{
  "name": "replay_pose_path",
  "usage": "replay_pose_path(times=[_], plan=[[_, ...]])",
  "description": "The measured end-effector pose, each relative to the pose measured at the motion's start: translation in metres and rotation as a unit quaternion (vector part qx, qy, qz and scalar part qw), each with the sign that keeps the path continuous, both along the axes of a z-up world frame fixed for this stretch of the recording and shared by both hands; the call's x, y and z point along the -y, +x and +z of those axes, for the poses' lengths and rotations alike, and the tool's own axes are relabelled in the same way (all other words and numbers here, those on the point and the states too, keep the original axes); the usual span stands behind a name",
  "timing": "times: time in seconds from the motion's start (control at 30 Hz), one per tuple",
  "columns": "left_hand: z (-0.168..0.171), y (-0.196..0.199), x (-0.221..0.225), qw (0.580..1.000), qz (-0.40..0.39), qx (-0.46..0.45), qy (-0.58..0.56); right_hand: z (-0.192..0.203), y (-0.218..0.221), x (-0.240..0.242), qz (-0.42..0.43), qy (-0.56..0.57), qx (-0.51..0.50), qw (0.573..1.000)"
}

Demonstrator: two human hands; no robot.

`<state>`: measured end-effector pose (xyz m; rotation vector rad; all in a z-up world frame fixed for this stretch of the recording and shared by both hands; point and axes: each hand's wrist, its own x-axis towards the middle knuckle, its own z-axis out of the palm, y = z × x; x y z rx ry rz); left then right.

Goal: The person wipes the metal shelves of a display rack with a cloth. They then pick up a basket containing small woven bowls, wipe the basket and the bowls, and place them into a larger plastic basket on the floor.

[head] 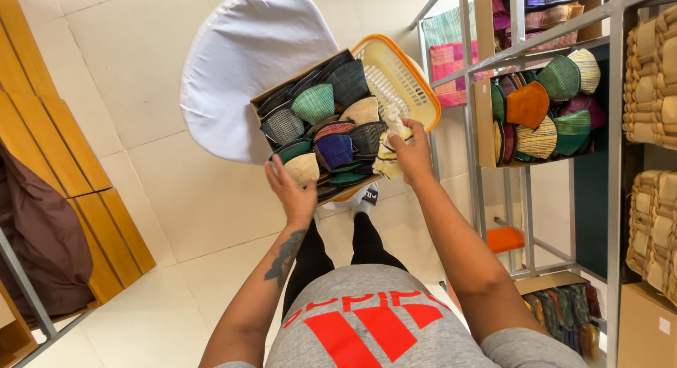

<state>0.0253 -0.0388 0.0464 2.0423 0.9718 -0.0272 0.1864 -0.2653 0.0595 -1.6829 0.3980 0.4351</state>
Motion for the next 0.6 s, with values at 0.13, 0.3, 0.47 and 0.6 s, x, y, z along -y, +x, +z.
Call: replay_pose_path(times=[0.13,0.3,0.47,0.6], plan=[[0.018,0.029,0.014,0.992,-0.098,0.067,0.046,0.016,0.007,-0.012,0.017,0.045,-0.022,0.999],[0.022,0.065,0.021,0.969,-0.2,0.112,0.091,0.023,0.016,-0.028,0.018,0.055,-0.043,0.997],[0.016,0.074,0.025,0.952,-0.289,0.073,0.077,0.04,0.01,-0.018,0.262,-0.165,0.278,0.909],[0.015,0.068,0.027,0.939,-0.33,0.041,0.084,0.05,-0.003,-0.016,0.247,-0.156,0.235,0.927]])
